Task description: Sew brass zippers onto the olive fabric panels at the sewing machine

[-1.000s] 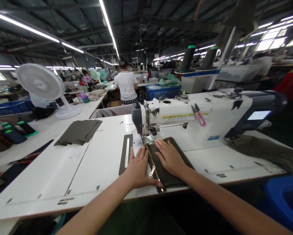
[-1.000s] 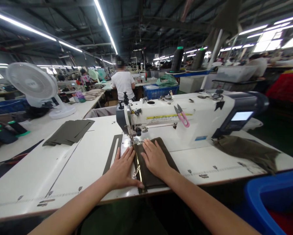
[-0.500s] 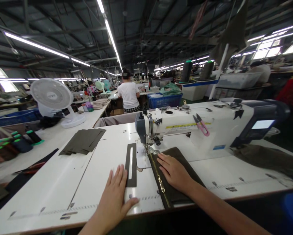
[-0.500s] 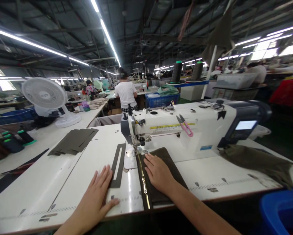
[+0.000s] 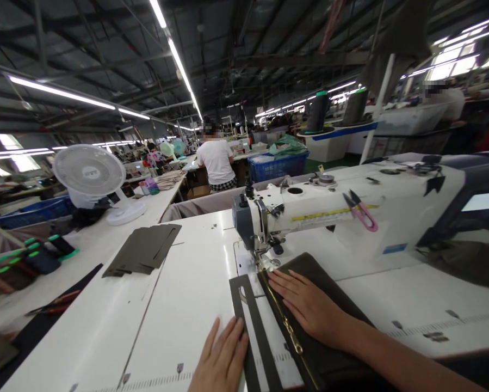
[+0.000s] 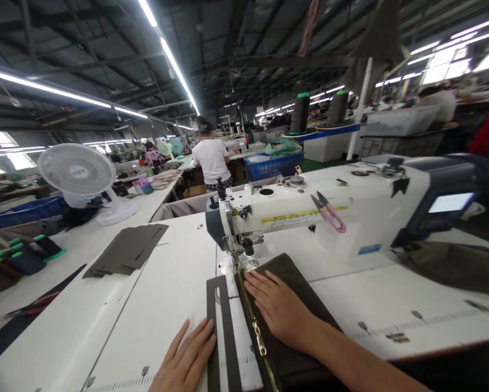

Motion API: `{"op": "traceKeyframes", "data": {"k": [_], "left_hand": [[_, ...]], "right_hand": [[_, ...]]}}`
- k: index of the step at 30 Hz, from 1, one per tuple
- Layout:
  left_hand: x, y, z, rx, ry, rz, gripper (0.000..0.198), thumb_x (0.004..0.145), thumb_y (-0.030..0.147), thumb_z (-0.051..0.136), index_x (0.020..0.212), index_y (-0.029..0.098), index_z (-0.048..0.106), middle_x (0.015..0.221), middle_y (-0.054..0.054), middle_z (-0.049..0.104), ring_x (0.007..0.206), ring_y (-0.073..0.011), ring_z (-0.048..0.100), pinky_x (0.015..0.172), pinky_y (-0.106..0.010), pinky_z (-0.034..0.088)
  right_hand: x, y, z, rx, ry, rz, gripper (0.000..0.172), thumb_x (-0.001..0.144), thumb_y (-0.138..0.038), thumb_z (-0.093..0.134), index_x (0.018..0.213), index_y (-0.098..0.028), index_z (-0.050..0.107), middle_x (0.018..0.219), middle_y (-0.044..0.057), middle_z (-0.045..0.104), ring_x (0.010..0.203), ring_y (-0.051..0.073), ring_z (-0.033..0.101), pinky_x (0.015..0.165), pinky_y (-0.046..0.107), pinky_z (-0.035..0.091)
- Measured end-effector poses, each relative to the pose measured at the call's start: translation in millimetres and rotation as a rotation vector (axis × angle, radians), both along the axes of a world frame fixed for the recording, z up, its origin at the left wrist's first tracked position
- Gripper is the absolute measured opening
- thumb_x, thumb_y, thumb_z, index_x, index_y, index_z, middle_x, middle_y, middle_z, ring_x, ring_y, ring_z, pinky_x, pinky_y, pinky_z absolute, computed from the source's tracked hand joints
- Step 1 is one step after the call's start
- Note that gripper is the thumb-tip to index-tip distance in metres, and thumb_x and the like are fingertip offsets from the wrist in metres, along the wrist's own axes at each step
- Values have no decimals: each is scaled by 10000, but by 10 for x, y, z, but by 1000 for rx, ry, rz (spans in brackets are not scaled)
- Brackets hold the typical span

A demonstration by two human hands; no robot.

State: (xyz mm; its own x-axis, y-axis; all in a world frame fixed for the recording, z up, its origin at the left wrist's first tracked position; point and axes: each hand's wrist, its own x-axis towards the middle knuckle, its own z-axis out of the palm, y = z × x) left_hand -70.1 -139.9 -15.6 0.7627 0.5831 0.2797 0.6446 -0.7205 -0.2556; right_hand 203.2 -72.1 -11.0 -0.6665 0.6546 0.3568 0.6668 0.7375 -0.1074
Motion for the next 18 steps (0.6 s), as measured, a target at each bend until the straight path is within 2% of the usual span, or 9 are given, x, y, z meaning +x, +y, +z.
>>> {"op": "traceKeyframes", "data": {"k": [2,4,5,7,10,12,14,16,18], "left_hand": [[-7,-32,5,-61,-64,10,550,881,363,436,1366,151,284,1223,-124,530,1180,-261,436,1025,-441,317],[23,-43,60,-79,-136,44,653,831,473,480,1369,160,281,1265,-157,479,1214,-318,385,998,-503,329],[51,-34,104,-98,-152,49,684,811,475,504,1371,159,272,1313,-170,425,1243,-343,336,986,-530,329],[119,24,207,-167,-170,34,627,812,333,508,1367,153,276,1367,-165,356,1273,-344,285,986,-544,325],[209,208,327,-269,-251,74,534,786,75,411,1310,177,382,1252,-130,482,1157,-260,444,950,-482,402],[238,357,352,-273,-321,113,453,798,54,398,1216,198,499,1076,-110,563,976,-230,542,832,-437,489],[243,471,345,-239,-371,143,356,825,81,409,1113,199,581,951,-94,576,860,-218,564,727,-404,524],[249,515,337,-160,-437,154,328,842,84,404,1081,197,598,966,-96,579,885,-221,568,722,-398,528],[287,497,352,-60,-518,116,351,851,70,401,1136,198,559,1077,-104,576,990,-219,558,799,-398,516]], "right_hand": [[-5,-5,15,-23,18,-29,448,878,-157,349,1325,-153,379,1355,66,409,1259,184,342,1022,411,316],[-8,-9,24,-40,37,-63,443,875,-167,356,1315,-135,391,1357,77,406,1257,184,345,1025,407,311],[-8,-9,27,-45,45,-74,435,873,-173,361,1304,-129,407,1358,79,404,1258,185,343,1027,405,308],[-10,-9,30,-54,52,-80,416,870,-181,372,1278,-133,443,1361,75,401,1258,187,342,1029,406,305],[-25,-6,24,-65,46,-88,410,870,-179,371,1269,-132,455,1357,72,406,1255,189,347,1027,409,306],[-41,-6,10,-63,50,-107,411,878,-184,357,1274,-120,448,1355,78,408,1257,188,344,1028,405,304],[-59,-10,-11,-53,60,-128,411,883,-187,344,1275,-117,447,1352,81,413,1259,185,340,1032,400,298],[-71,-19,-34,-42,63,-145,413,883,-186,338,1275,-113,447,1355,81,408,1261,185,336,1037,399,289],[-76,-29,-52,-32,60,-151,418,883,-181,327,1276,-104,444,1360,83,400,1267,188,326,1040,400,280]]}}
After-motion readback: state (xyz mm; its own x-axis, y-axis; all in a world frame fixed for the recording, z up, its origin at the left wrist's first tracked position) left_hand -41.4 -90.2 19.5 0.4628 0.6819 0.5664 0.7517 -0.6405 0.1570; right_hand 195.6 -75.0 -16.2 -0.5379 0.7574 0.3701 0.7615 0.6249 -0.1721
